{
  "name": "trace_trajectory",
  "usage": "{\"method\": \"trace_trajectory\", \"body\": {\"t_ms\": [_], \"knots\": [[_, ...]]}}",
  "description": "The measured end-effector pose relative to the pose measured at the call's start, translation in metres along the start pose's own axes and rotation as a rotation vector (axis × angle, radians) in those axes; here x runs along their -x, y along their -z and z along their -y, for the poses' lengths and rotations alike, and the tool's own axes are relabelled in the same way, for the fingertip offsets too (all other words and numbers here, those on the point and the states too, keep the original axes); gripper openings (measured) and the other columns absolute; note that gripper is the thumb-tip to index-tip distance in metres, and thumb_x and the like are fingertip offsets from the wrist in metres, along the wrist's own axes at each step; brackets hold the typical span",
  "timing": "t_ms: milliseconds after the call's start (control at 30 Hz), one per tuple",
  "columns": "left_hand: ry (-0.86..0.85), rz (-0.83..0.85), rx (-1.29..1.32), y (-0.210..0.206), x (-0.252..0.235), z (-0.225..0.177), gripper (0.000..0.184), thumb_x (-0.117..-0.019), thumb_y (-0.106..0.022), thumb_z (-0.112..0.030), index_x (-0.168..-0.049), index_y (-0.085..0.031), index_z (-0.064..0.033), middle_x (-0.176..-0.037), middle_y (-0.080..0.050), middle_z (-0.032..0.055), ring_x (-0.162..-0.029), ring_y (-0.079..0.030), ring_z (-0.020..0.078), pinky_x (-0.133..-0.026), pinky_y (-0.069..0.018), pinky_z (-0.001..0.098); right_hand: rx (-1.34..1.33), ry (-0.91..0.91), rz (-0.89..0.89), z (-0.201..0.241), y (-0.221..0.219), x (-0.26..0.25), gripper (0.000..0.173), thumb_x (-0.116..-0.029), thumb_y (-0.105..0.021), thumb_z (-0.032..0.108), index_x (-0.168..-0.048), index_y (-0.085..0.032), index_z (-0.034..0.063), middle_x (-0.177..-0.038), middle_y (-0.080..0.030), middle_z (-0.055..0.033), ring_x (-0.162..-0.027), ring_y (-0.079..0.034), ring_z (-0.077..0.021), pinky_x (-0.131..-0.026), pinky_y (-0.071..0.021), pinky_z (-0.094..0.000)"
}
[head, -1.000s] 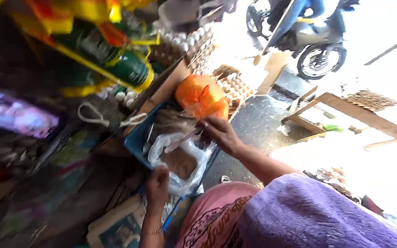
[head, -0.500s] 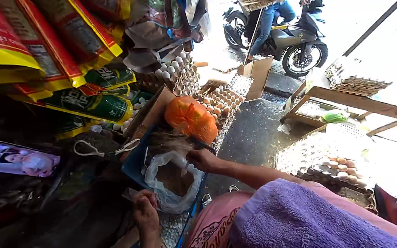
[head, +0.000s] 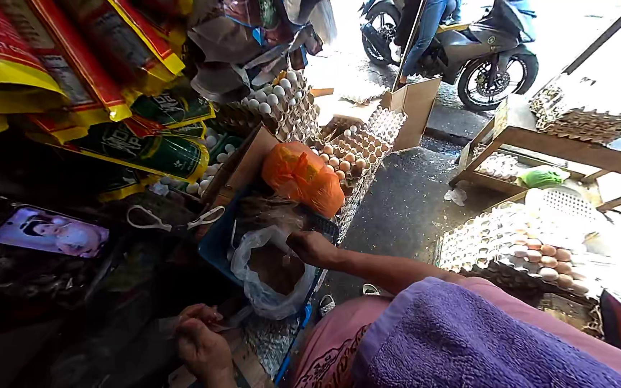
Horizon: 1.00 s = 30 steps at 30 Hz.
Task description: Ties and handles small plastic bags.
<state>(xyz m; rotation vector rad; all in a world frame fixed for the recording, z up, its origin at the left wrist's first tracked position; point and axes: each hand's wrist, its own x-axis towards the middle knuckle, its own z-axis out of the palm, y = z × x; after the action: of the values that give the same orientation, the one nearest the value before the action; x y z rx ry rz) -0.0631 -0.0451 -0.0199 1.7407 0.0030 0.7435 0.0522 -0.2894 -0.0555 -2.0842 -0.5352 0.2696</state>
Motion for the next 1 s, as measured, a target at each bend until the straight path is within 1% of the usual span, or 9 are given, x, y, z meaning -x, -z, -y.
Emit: {"method": "trace_trajectory", "body": {"t_ms": [67, 133, 300, 433, 467, 567, 700, 833, 1000], "knots": [[0.077, 0.031, -0.046, 0.002, 0.003, 0.013, 0.033, -0.1105, -0.030, -0.026, -0.109, -0.054, -0.0034, -0.074, -0.053, -0.0189, -0.066, -0.056, -0.0079, -0.067, -0.0528, 0.0132, 0.024, -0.016, 0.033, -0.003, -0.003, -0.002, 0.036, -0.1086, -0.043, 0.021, -0.117, -0.067, -0.0056, -0.106, -0.071, -0.0242, -0.102, -0.069, -0.0359, -0.093, -0.0520, -0.0520], [0.127, 0.082, -0.093, -0.001, 0.008, 0.028, 0.038, -0.1096, -0.030, -0.025, -0.110, -0.055, 0.0037, -0.068, -0.048, -0.0170, -0.058, -0.049, -0.0088, -0.061, -0.0478, 0.0116, 0.028, -0.033, 0.052, -0.001, -0.004, -0.002, 0.036, -0.1087, -0.043, 0.021, -0.118, -0.066, -0.0058, -0.105, -0.071, -0.0243, -0.102, -0.069, -0.0361, -0.093, -0.0518, -0.0518], [0.188, 0.207, -0.162, -0.012, 0.015, 0.027, 0.038, -0.1083, -0.035, -0.020, -0.113, -0.055, 0.0121, -0.074, -0.052, -0.0083, -0.063, -0.049, -0.0054, -0.063, -0.0464, 0.0153, -0.005, -0.100, 0.013, -0.004, 0.002, -0.001, 0.029, -0.1077, -0.050, 0.017, -0.122, -0.066, -0.0032, -0.106, -0.072, -0.0231, -0.097, -0.072, -0.0362, -0.092, -0.0555, -0.0551], [0.329, 0.323, -0.313, -0.009, 0.013, 0.032, 0.032, -0.1064, -0.039, -0.012, -0.118, -0.057, 0.0111, -0.080, -0.056, 0.0068, -0.067, -0.054, 0.0106, -0.067, -0.0507, 0.0303, -0.002, -0.124, -0.013, -0.021, -0.013, -0.008, 0.031, -0.1082, -0.049, 0.021, -0.124, -0.065, 0.0001, -0.101, -0.074, -0.0179, -0.085, -0.074, -0.0312, -0.083, -0.0607, -0.0533], [0.325, 0.354, -0.326, -0.007, 0.014, 0.037, 0.031, -0.1068, -0.040, -0.013, -0.118, -0.058, 0.0095, -0.080, -0.057, 0.0086, -0.067, -0.054, 0.0132, -0.067, -0.0515, 0.0328, -0.003, -0.142, 0.002, -0.024, -0.017, -0.010, 0.031, -0.1087, -0.048, 0.022, -0.124, -0.065, 0.0006, -0.101, -0.074, -0.0170, -0.084, -0.075, -0.0304, -0.082, -0.0612, -0.0527], [0.210, 0.404, -0.310, -0.007, 0.016, 0.052, 0.028, -0.1079, -0.042, -0.015, -0.113, -0.060, 0.0058, -0.078, -0.055, 0.0074, -0.065, -0.052, 0.0121, -0.064, -0.0495, 0.0304, -0.007, -0.185, 0.059, -0.031, -0.032, -0.015, 0.032, -0.1096, -0.047, 0.023, -0.121, -0.065, -0.0004, -0.102, -0.074, -0.0173, -0.086, -0.075, -0.0307, -0.084, -0.0603, -0.0525], [0.153, 0.445, -0.369, -0.009, 0.015, 0.054, 0.027, -0.1073, -0.046, -0.015, -0.111, -0.063, 0.0055, -0.086, -0.062, 0.0139, -0.069, -0.058, 0.0183, -0.067, -0.0527, 0.0364, -0.018, -0.211, 0.068, -0.030, -0.041, -0.018, 0.033, -0.1093, -0.047, 0.023, -0.120, -0.067, -0.0017, -0.102, -0.073, -0.0211, -0.091, -0.073, -0.0345, -0.088, -0.0567, -0.0559], [0.143, 0.470, -0.387, -0.011, 0.011, 0.050, 0.026, -0.1063, -0.052, -0.014, -0.113, -0.065, 0.0071, -0.101, -0.070, 0.0204, -0.090, -0.069, 0.0260, -0.086, -0.0568, 0.0438, -0.163, -0.288, 0.056, -0.019, -0.022, -0.019, 0.035, -0.1118, -0.042, 0.025, -0.120, -0.065, -0.0009, -0.097, -0.075, -0.0150, -0.077, -0.075, -0.0244, -0.077, -0.0627, -0.0463], [0.113, 0.528, -0.462, -0.010, 0.006, 0.055, 0.022, -0.1049, -0.057, -0.017, -0.112, -0.066, 0.0023, -0.098, -0.072, 0.0167, -0.089, -0.071, 0.0261, -0.086, -0.0577, 0.0459, -0.364, -0.288, -0.042, 0.002, 0.010, -0.011, 0.032, -0.1117, -0.043, 0.024, -0.116, -0.063, -0.0012, -0.090, -0.074, -0.0099, -0.069, -0.072, -0.0161, -0.067, -0.0628, -0.0354]]}}
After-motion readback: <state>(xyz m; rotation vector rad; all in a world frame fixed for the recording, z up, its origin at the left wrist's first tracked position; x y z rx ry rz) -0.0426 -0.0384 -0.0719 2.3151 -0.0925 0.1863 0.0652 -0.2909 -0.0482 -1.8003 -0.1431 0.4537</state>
